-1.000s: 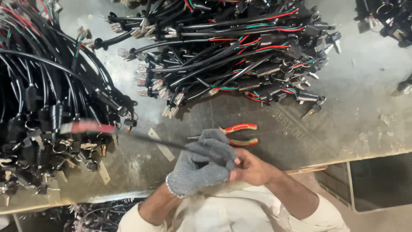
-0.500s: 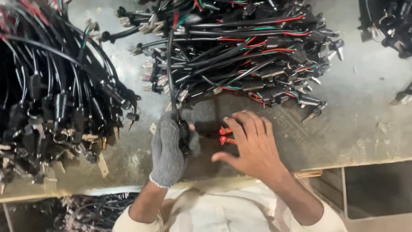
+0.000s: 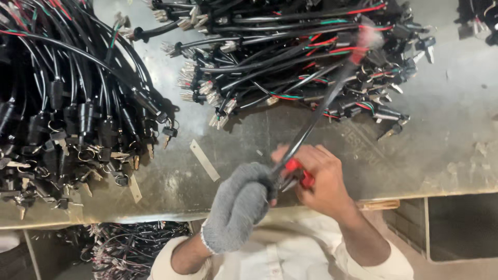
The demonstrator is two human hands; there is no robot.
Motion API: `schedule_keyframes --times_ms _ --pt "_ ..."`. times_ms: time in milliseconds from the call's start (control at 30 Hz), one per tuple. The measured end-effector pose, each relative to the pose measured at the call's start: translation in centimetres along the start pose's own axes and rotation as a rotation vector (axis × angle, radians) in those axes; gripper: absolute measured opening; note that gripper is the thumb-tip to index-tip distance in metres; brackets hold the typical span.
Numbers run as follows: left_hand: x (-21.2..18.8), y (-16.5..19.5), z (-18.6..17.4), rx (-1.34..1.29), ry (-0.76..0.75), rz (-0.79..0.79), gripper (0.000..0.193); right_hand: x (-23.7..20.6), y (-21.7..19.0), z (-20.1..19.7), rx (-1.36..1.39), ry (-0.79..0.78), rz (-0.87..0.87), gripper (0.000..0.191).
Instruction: The person repeatedly strips the outer insulation from black wires using red-handled pliers, then discards the stripped pieces. The person handles wires one at a time from a large pile on a metal table.
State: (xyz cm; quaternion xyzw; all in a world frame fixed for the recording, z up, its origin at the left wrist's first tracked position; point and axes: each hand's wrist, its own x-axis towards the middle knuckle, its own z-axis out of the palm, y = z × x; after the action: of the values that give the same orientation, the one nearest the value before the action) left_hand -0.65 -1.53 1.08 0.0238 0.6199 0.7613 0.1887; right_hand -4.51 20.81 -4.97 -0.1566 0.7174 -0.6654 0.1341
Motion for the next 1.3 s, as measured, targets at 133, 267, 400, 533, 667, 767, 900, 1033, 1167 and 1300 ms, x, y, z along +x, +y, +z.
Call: schedule_keyframes --times_ms 133,267,400,533,667,767,900,1033,1167,1300 --pt "0.1 -1.0 2.0 -0.228 0.116 -0.084 0.054 2.0 -1.8 1.1 -0.483 0.138 -0.296 0.032" --pt "0.0 -1.4 2.1 -0.159 0.135 -0.07 0.065 2.1 -1.6 0.6 -0.66 0.045 -0.271 0.031" --pt "0.6 0.0 0.9 0.012 0.029 -0.092 0.067 1.5 0.0 0.6 -0.95 0.077 -0.136 0.028" --pt "0.6 1.6 -0.3 0.068 -0.153 0.059 0.073 1.7 0.8 0.5 -0.942 0.021 -0.055 0.027" --pt "0.5 0.6 -0.2 0.439 -0.063 0.082 0.073 1.7 0.1 0.3 -0.654 0.05 -0.244 0.035" --pt "0.7 -1.2 0.5 0.664 0.176 0.222 0.067 1.2 -0.6 0.7 -0.637 0.08 -0.231 0.035" --pt "0.4 -2.2 1.2 0.713 0.196 0.229 0.065 0.8 -0.7 1.3 -0.679 0.096 -0.189 0.035" --pt "0.6 -2.1 1.6 0.76 0.205 0.294 0.064 0.4 -0.2 1.3 -0.716 0.116 -0.16 0.029" --pt "0.3 -2.2 1.7 1.022 0.187 0.299 0.059 -0.7 -0.2 1.5 -0.854 0.188 -0.05 0.033" --pt "-0.2 -2.9 1.7 1.303 0.276 0.418 0.06 -1.6 -0.7 1.6 -0.881 0.193 -0.061 0.039"
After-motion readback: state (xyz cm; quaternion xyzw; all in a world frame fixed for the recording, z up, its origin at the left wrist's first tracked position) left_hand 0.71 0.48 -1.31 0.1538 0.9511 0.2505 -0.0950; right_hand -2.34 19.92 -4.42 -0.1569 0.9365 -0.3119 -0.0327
